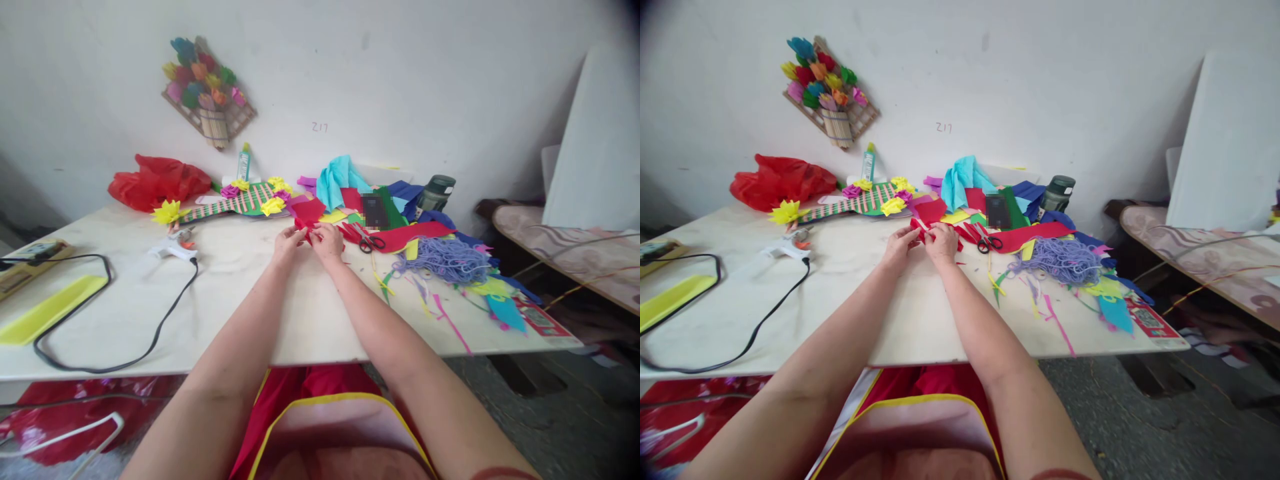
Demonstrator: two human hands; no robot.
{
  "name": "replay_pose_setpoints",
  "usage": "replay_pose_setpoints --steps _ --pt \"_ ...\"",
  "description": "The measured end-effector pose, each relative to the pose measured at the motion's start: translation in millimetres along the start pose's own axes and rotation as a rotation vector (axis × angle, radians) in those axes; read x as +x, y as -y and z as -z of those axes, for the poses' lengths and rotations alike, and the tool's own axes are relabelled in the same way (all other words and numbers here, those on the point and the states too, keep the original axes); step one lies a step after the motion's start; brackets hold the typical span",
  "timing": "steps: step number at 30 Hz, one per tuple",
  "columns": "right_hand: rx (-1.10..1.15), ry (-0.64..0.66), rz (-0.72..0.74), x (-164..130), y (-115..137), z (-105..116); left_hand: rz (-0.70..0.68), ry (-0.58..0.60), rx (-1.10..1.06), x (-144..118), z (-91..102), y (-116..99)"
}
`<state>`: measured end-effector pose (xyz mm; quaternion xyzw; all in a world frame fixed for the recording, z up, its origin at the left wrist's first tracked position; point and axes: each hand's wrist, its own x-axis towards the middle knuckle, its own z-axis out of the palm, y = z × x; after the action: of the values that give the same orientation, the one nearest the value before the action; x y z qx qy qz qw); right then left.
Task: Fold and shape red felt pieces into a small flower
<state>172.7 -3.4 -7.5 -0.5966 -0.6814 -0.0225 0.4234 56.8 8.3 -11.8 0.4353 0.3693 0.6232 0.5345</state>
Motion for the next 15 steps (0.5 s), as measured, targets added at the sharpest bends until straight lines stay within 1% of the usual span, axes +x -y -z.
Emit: replay_pose_setpoints --steps 2,5,8,12,15 --pt "-0.001 0.000 0.015 -1.0 1.4 0.1 0.027 0.014 -0.096 -1.0 -0.8 1.5" --pt "-0.002 0.011 0.031 -2.9 3.2 -0.3 0.064 0.012 -0.172 -2.2 -1.6 3.3" --pt "-0.002 0.023 0.053 -5.0 5.9 -1.9 0.067 -0.019 -0.167 -2.9 -2.4 3.6" --pt "-0.006 0.012 0.071 -4.0 4.2 -2.2 0.041 -0.101 -0.122 -2.0 0.2 2.4" --pt "-0.040 -0.038 -0.013 0.3 -6.5 1.9 0.030 -0.160 -0.112 0.5 5.8 1.8"
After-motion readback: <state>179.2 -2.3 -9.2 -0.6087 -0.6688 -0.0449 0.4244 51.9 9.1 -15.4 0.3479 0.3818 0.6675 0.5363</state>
